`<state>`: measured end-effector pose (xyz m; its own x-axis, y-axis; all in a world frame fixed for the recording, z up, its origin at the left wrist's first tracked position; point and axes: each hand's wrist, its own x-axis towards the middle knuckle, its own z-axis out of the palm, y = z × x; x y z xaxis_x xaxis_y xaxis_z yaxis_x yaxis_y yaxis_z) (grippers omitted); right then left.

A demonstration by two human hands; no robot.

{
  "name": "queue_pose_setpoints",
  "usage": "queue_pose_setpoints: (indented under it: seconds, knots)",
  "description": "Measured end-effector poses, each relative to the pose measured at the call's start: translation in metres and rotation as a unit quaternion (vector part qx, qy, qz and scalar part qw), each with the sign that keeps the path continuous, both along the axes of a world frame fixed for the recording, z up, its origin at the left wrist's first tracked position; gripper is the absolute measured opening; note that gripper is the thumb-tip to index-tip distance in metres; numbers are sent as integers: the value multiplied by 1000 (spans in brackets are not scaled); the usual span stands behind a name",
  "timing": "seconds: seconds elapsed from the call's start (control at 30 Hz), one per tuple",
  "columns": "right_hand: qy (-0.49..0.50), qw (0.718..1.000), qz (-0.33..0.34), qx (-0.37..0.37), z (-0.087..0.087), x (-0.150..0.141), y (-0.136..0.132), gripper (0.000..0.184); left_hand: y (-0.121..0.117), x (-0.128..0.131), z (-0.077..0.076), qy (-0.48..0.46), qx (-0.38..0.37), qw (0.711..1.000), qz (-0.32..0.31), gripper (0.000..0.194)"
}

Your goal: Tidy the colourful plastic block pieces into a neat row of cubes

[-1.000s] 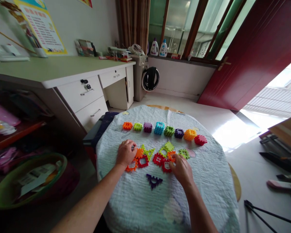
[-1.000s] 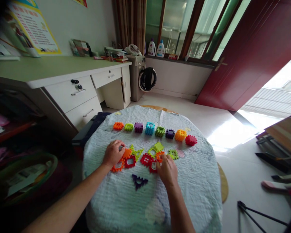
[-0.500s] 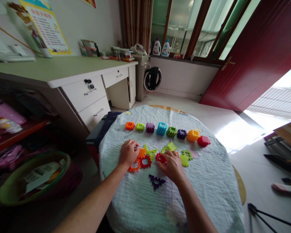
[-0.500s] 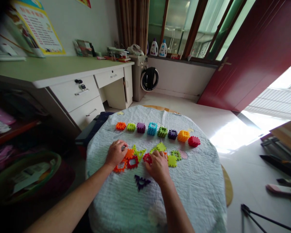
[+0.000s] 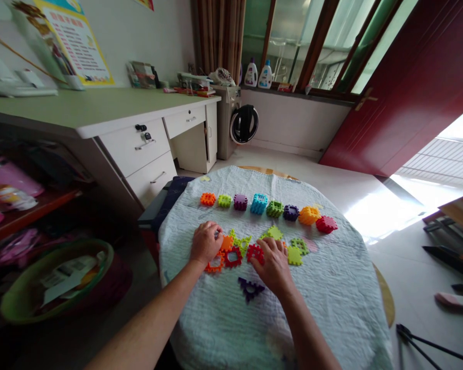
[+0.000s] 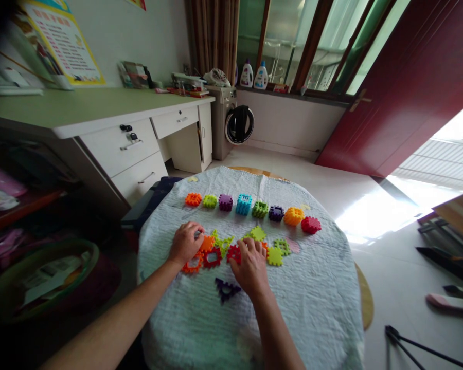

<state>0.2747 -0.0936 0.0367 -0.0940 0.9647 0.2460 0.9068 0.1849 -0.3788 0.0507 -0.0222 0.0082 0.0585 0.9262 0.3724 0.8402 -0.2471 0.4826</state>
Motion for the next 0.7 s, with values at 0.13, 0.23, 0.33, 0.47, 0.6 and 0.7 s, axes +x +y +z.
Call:
queue_pose_setpoints:
  seconds: [0.13, 0.23, 0.33, 0.47, 0.6, 0.7]
  knots:
    - [-19, 998, 20, -51, 0, -5, 0, 36, 0, 0, -1, 0, 4, 1000, 0, 9]
    - [-4, 998, 26, -61, -1, -5, 2, 40, 0, 0, -2, 2, 5, 1000, -1, 9]
    - [39, 998, 17, -47, -1, 7, 7, 46, 1, -1, -2, 1, 3, 1000, 0, 9]
    - [84, 996, -27, -15, 5, 43, 10, 43, 1, -1, -3, 1, 6, 1000, -4, 9]
    - [80, 996, -6, -26, 7, 66, 2, 42, 2, -1, -4, -1, 6, 1000, -3, 9]
    - [60, 997, 10, -48, 3, 62, -8, 42, 2, -1, -4, 1, 4, 1000, -3, 9]
